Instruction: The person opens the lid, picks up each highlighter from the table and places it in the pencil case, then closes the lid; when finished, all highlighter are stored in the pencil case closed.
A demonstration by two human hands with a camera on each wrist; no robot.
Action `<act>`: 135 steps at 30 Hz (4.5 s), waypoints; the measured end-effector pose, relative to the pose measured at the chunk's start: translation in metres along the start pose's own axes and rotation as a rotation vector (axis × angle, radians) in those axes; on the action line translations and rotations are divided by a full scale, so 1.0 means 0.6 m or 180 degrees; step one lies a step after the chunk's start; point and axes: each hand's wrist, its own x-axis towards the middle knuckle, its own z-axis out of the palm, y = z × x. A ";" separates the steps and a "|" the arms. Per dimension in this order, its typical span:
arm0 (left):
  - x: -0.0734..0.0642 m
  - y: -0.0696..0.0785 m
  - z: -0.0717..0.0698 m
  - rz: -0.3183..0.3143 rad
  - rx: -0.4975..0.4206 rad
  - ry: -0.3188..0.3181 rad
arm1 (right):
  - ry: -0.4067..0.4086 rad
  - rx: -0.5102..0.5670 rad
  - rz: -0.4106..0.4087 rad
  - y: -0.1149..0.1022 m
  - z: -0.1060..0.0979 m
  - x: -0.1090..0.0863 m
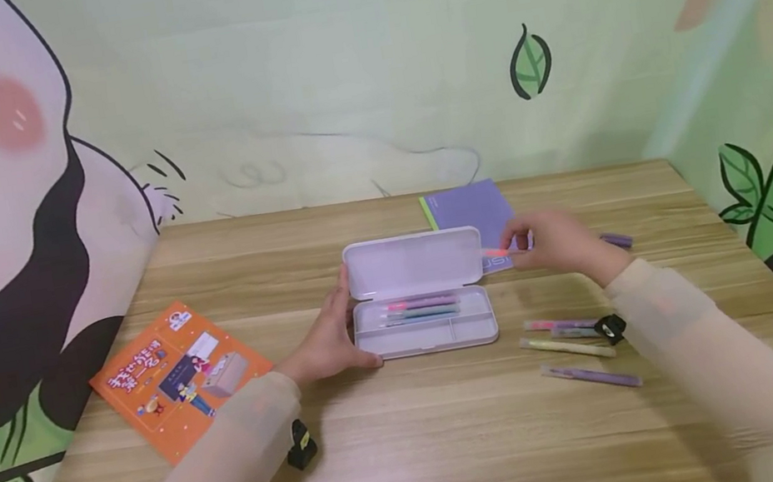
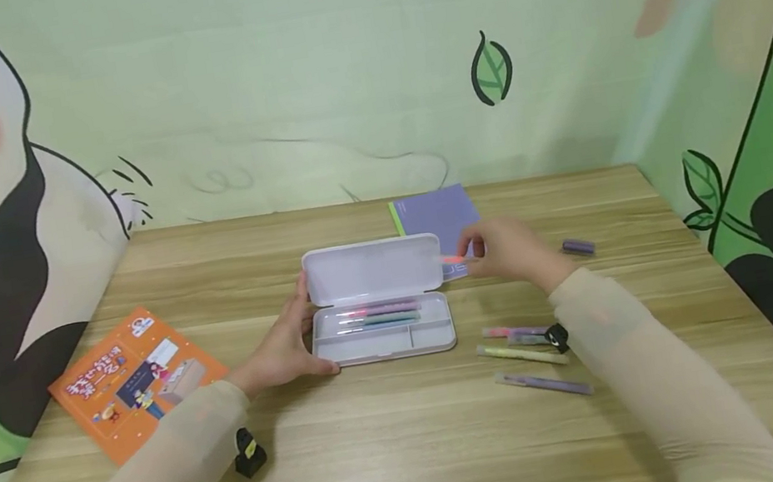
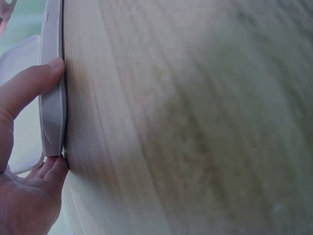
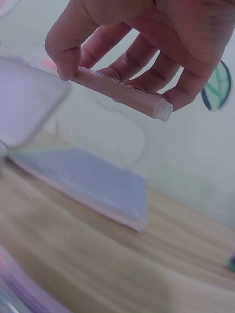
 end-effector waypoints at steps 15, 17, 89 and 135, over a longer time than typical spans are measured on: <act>0.000 0.000 -0.002 0.0002 -0.0027 -0.0024 | -0.0119 0.0160 -0.0394 -0.098 0.035 0.054; -0.001 0.000 -0.002 0.0013 -0.0048 -0.0037 | -0.0176 0.0130 -0.0394 -0.107 0.049 0.062; -0.004 0.011 -0.003 -0.0038 -0.0011 -0.0026 | 0.0057 0.0399 -0.0096 -0.005 0.054 -0.065; -0.002 0.008 0.000 -0.0044 -0.0015 -0.0025 | -0.0016 0.0358 -0.0219 -0.018 0.047 -0.045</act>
